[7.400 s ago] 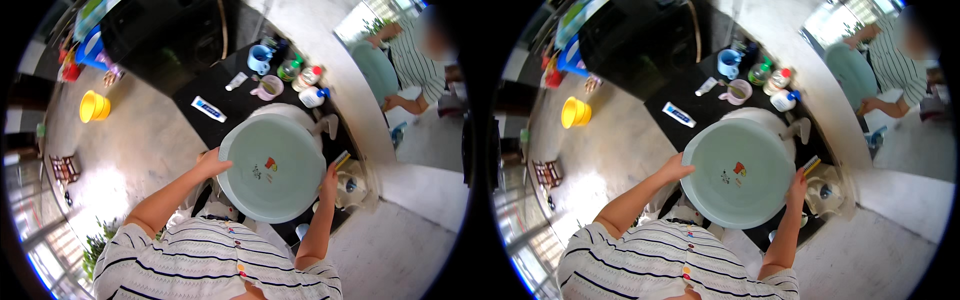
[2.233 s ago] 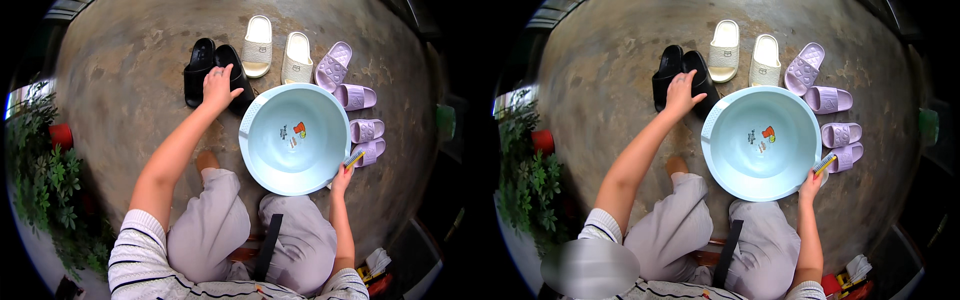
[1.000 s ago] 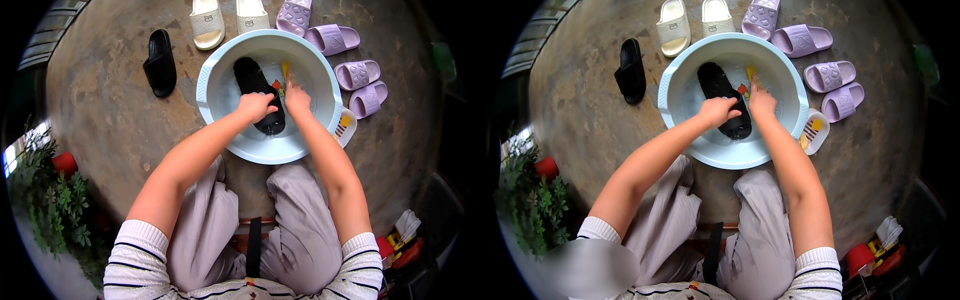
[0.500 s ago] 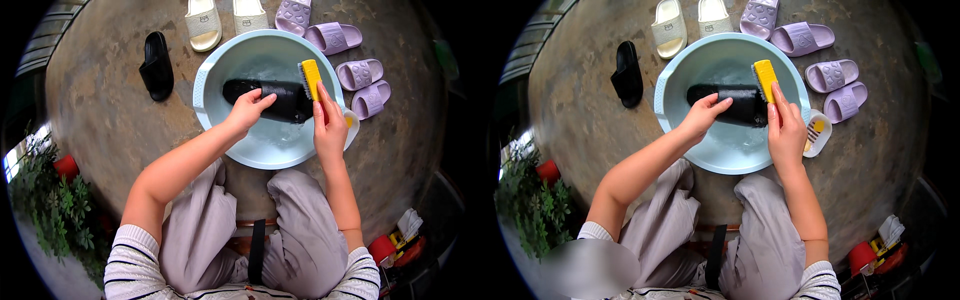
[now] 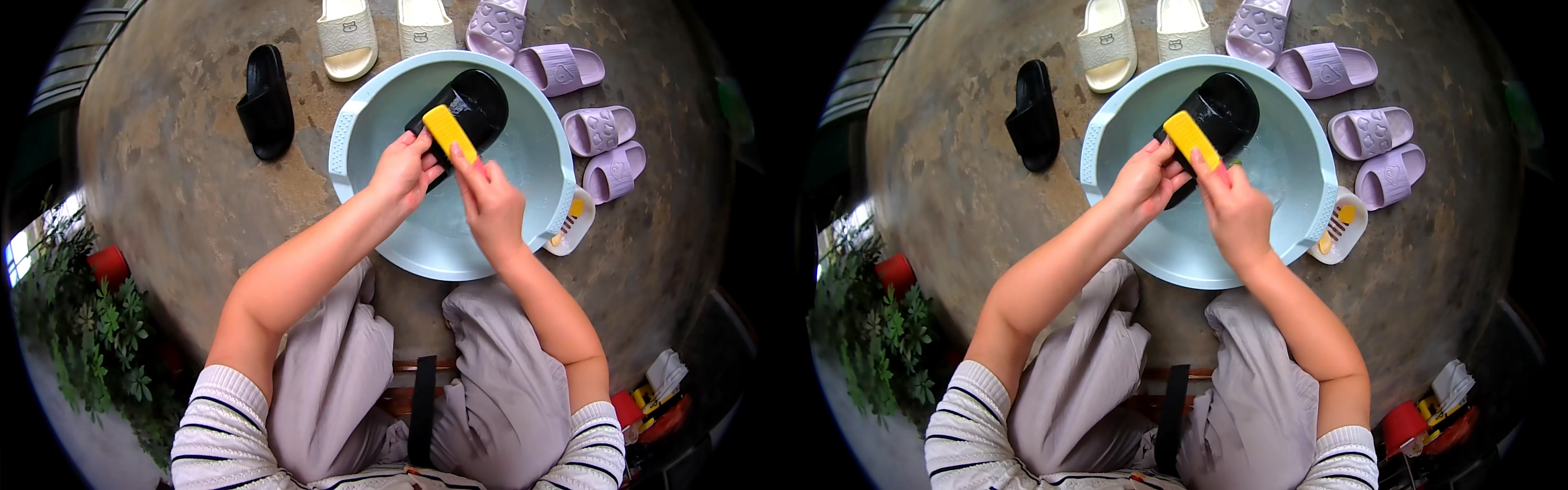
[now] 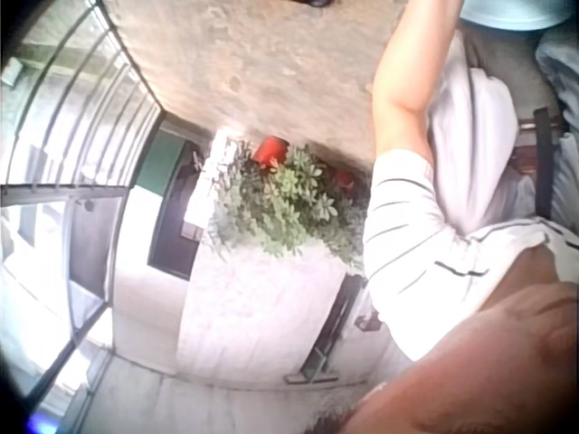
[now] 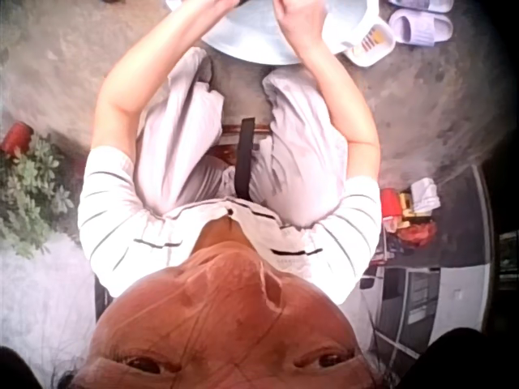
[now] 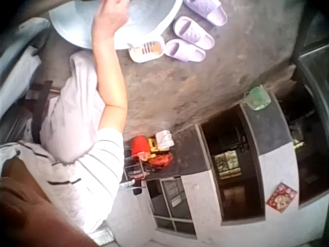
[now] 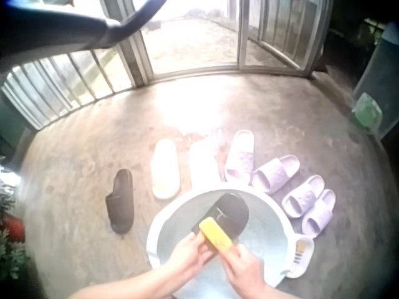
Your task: The person sits on a small stool and scrubs several pairs of slippers using a yellow brush and a basin of water. They clean a black slipper, a white slipper, and a purple slipper one by one, scrubbing the soles and tops before placing them aside.
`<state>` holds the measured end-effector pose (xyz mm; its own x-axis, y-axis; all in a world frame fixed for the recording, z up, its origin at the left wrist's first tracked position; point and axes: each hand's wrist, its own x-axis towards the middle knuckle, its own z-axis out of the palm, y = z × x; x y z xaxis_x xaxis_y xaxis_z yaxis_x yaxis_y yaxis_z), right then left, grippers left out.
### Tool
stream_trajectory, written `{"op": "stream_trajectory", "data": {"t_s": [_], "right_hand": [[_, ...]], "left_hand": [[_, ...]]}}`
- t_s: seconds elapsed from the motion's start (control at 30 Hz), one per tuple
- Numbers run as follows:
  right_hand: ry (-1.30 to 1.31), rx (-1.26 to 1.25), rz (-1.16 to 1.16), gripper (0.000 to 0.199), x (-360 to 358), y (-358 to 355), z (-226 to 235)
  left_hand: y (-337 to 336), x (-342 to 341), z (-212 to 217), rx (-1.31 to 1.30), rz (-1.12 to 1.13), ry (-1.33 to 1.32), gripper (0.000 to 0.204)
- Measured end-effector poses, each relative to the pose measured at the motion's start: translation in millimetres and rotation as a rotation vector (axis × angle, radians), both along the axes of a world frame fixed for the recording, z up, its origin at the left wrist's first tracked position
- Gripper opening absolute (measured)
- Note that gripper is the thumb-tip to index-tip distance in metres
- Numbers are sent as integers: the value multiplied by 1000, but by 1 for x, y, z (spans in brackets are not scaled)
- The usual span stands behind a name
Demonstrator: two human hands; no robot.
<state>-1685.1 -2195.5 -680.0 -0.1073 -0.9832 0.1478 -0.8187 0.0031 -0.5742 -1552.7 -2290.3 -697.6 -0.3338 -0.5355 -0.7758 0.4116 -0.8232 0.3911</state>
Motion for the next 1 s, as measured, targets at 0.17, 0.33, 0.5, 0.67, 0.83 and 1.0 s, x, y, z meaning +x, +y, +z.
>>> {"op": "stream_trajectory", "data": {"t_s": [0.17,0.33,0.5,0.67,0.83,1.0], "right_hand": [[-99,-89,-13,45,7,0,-14],[-89,-26,-167,47,-17,-20,-23],[-121,-1,-72,38,3,13,-25],[29,251,-308,56,-40,2,-50],[222,873,-249,71,-39,-10,-79],[200,798,-114,72,-23,-16,-112]], "left_hand": [[-6,1,-4,45,65,47,21],[-3,-3,7,63,19,-81,23],[-3,6,-8,124,0,-62,26],[2,0,-19,51,18,-190,29],[-2,-1,-27,16,30,-190,38],[9,0,-31,-201,-57,-220,46]]}}
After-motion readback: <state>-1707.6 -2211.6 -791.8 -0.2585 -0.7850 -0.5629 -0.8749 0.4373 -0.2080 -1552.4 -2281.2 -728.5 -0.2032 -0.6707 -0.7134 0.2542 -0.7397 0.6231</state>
